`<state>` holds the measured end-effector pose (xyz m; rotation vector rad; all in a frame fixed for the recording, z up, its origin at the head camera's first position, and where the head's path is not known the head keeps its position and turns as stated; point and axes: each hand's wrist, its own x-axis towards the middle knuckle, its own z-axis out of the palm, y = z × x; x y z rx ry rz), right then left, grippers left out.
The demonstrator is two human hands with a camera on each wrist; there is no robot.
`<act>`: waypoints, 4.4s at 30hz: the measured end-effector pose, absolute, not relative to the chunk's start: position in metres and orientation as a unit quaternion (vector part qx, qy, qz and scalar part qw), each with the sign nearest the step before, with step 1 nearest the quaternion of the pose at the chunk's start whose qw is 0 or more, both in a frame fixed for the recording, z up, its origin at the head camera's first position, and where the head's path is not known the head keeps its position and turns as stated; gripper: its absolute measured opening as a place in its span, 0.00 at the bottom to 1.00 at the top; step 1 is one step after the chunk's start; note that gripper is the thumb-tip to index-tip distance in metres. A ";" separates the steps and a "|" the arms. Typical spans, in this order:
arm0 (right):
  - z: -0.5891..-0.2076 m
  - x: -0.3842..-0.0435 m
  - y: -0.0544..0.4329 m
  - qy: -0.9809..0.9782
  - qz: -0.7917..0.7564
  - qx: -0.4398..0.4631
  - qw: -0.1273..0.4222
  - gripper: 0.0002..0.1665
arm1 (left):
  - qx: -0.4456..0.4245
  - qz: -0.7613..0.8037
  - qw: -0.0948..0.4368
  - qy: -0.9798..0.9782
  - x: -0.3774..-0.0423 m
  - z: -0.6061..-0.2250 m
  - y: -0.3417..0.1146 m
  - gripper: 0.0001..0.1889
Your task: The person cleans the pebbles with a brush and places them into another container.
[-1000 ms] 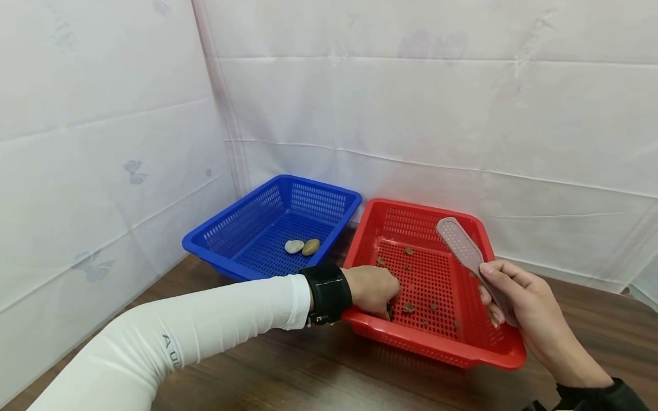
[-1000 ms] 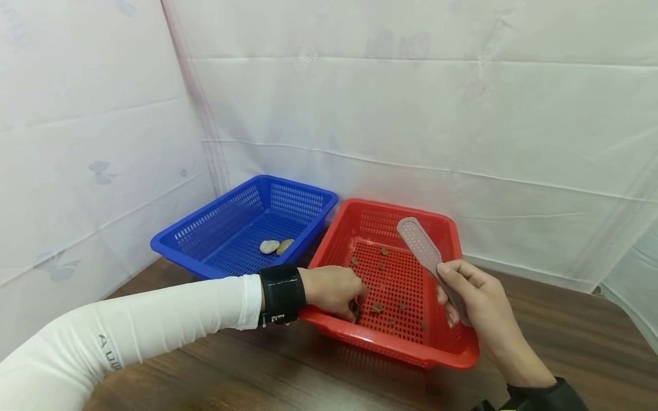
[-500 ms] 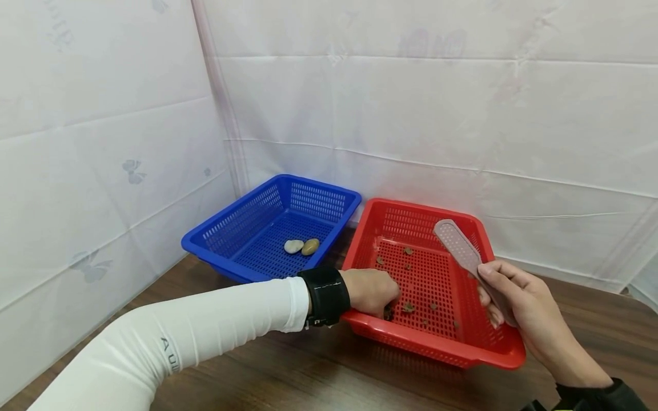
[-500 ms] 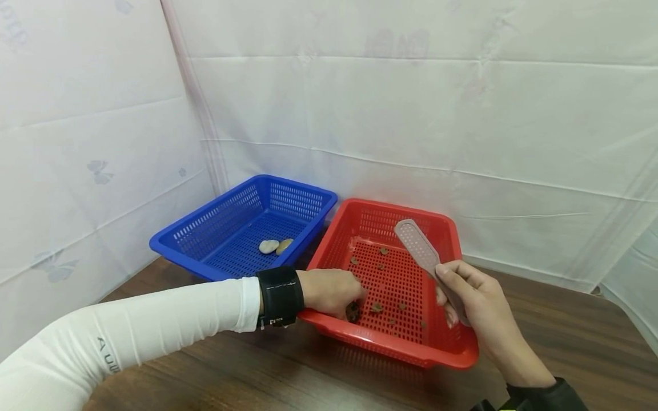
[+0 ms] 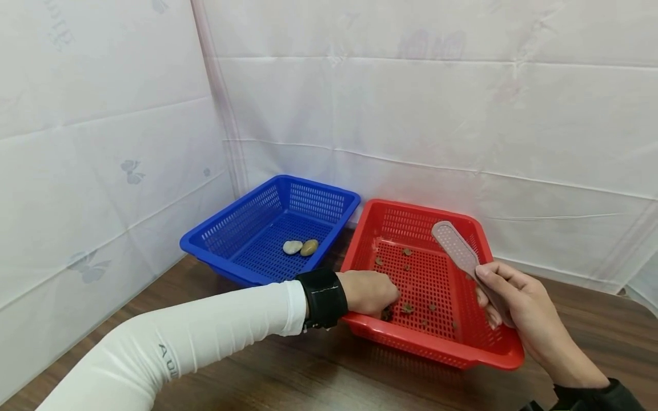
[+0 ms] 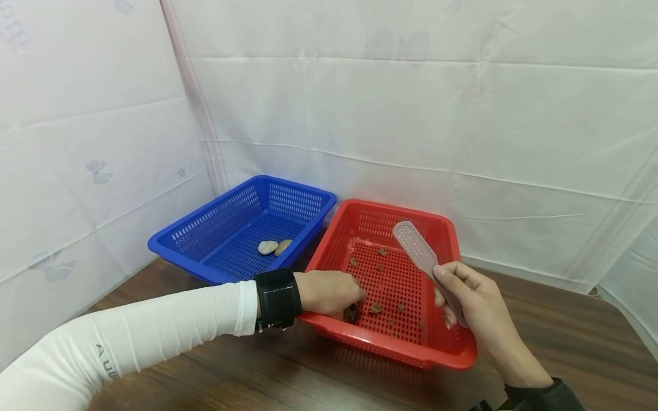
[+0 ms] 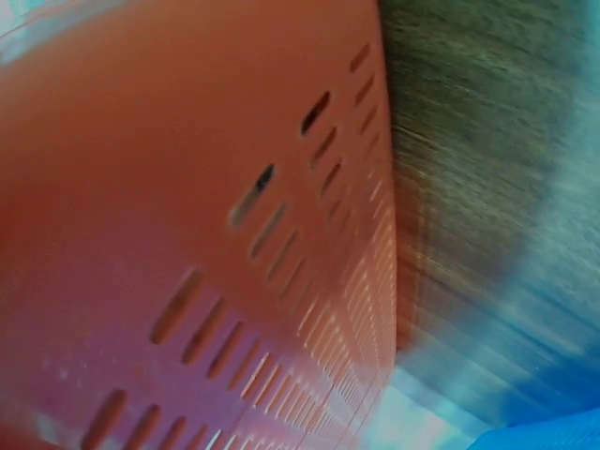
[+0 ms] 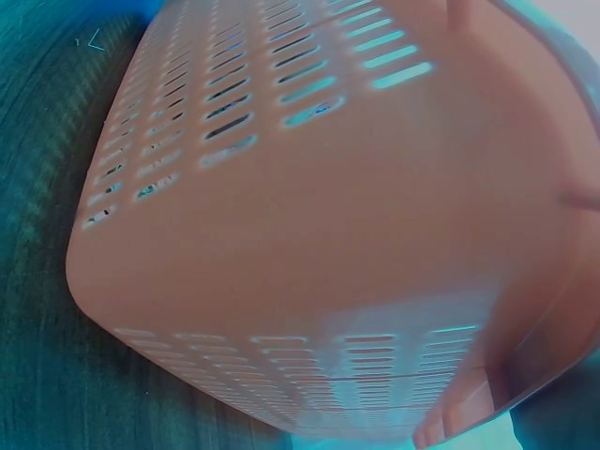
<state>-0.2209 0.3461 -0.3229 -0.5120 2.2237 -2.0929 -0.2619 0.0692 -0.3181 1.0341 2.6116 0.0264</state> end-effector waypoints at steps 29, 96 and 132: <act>-0.329 -0.218 0.338 0.722 -0.672 -0.166 0.007 0.12 | 0.363 0.360 0.085 0.855 -0.275 -0.320 0.042 0.31; -0.321 -0.217 0.338 0.757 -0.582 -0.285 0.076 0.12 | 0.207 0.778 0.278 0.524 -0.272 -0.310 0.041 0.25; -0.318 -0.213 0.328 0.824 -0.541 -0.166 0.008 0.16 | 0.220 0.768 0.245 0.550 -0.272 -0.313 0.037 0.27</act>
